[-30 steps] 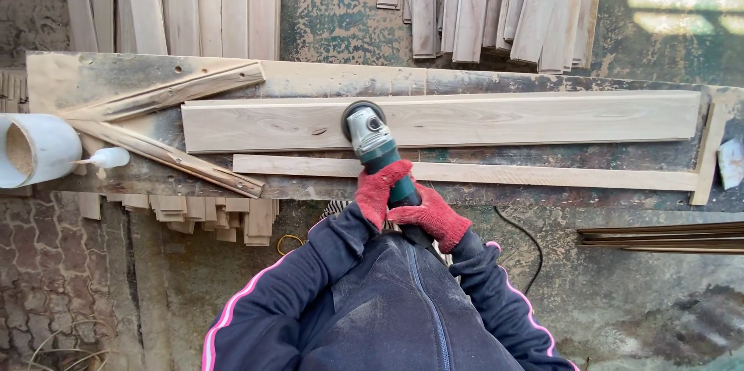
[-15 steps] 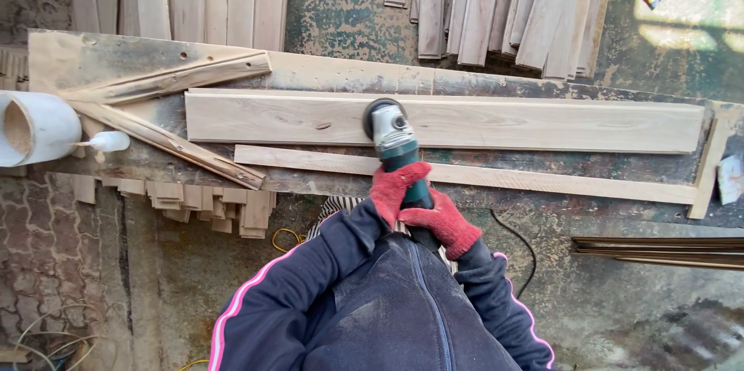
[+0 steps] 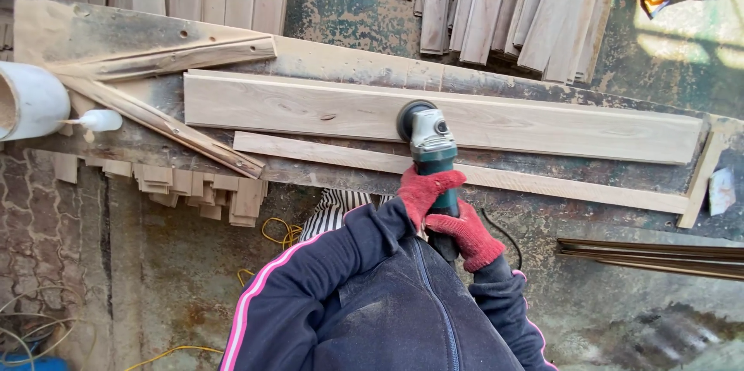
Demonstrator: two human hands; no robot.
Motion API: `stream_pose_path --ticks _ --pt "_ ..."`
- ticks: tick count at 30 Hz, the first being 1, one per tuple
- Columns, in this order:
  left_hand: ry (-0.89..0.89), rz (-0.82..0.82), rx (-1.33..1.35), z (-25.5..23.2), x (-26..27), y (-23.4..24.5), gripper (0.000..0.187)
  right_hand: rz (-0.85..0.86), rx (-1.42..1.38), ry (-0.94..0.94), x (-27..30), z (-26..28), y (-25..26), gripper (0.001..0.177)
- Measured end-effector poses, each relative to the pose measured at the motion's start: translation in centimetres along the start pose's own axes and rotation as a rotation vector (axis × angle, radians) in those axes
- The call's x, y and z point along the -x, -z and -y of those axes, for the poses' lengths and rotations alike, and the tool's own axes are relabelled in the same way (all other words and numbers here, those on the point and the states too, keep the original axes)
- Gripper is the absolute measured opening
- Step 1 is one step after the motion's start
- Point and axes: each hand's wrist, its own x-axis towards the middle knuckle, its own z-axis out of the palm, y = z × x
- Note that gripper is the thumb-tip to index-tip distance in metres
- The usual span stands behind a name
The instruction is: The recorder is sanding long wooden planks using a handheld angle grinder with a sanding disc.
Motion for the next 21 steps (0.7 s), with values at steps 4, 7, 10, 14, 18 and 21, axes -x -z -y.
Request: stream_pose_path --ticks 4,7,10,14,18,21 --pt "-0.089 -0.102 0.062 -1.3 0.6 3.9 0.054 0.149 0.068 0.015 0.3 3.4 -4.2 0.05" --pt "-0.123 -0.176 0.136 -3.8 2.3 5.6 0.054 0.247 0.134 0.046 -1.1 2.9 -5.8 0.053" --pt "-0.084 -0.227 0.174 -3.0 0.6 6.9 0.063 0.253 0.156 0.05 -0.9 4.1 -5.9 0.051" --pt "-0.094 -0.191 0.152 -2.5 0.7 3.2 0.066 0.214 0.151 0.057 -1.1 3.2 -3.3 0.051" --pt "-0.051 0.022 0.077 0.6 -1.2 -2.2 0.056 0.087 -0.062 0.055 -1.3 0.3 2.2 0.04" --pt "-0.034 0.099 0.002 2.8 -1.7 -6.6 0.06 -0.024 -0.197 0.05 0.3 -0.5 5.6 0.034"
